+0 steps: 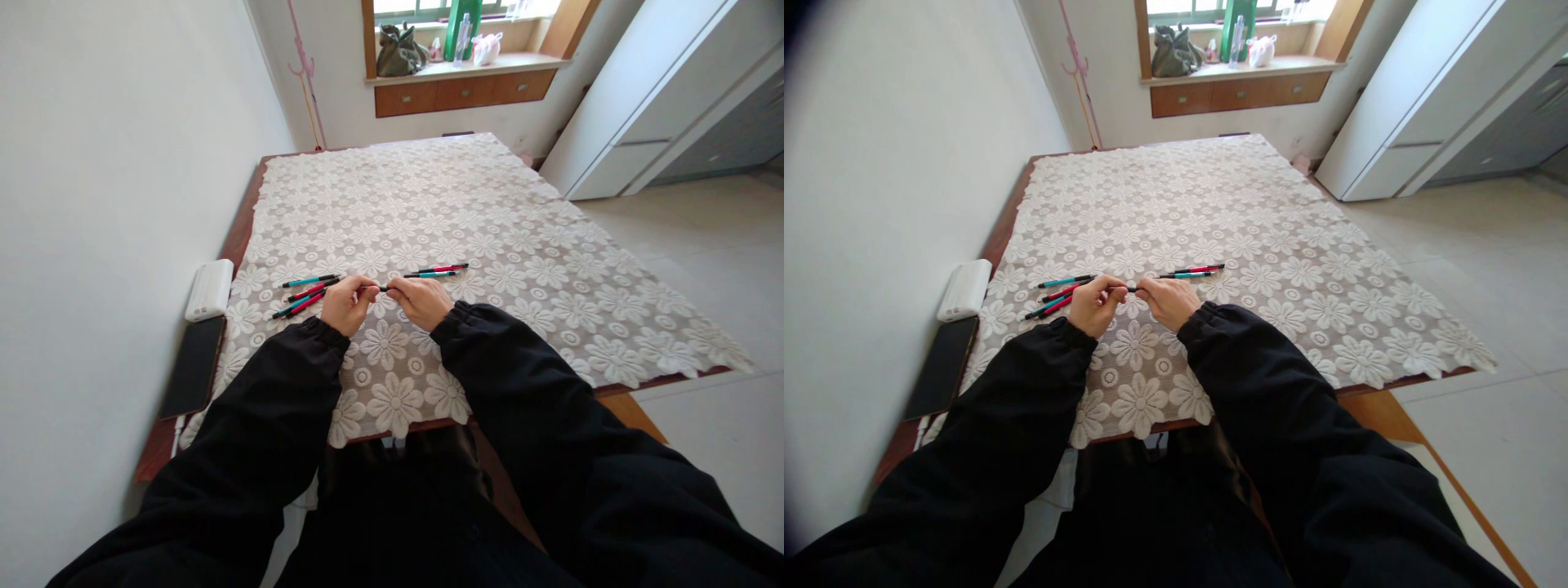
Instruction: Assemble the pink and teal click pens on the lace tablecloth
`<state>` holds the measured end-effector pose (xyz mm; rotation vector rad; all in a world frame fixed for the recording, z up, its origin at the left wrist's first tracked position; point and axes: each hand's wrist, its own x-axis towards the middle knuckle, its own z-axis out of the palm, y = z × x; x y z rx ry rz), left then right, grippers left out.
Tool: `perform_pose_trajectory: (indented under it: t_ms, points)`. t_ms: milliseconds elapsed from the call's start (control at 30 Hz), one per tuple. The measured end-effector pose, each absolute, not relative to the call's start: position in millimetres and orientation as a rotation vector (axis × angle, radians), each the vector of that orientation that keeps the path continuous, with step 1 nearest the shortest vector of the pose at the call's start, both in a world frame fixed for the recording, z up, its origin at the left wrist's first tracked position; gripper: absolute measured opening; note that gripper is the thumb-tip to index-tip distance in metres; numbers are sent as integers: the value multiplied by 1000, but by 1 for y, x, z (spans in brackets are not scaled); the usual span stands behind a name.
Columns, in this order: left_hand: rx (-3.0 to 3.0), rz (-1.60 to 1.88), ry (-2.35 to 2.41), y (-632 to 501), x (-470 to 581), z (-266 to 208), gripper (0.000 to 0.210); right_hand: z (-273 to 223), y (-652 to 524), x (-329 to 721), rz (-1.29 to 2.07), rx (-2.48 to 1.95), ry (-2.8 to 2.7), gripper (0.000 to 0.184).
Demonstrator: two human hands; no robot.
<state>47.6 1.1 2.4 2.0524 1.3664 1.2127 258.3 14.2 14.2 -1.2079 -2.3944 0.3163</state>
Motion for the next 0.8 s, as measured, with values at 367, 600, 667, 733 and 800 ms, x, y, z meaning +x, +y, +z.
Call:
perform_pose_trajectory:
  t_ms: [367, 600, 667, 733, 800]
  points:
    - [2054, 1221, 1365, 1, 48, 0, 22, 15, 16, 260, 331, -1237, -2376, 37]
    - [2048, 1223, 1372, 2, 48, -1, 20, 13, 16, 259, 367, -1127, -2354, 24]
    - [2070, 1207, 1334, 2, 48, -2, 20, 13, 16, 260, 342, -1130, -2379, 27]
    - [2086, 1202, 1308, 2, 48, -2, 21, 14, 16, 260, 331, -1158, -2399, 29]
    - [2088, 1208, 1293, 2, 48, -1, 21, 14, 15, 260, 332, -1182, -2399, 29]
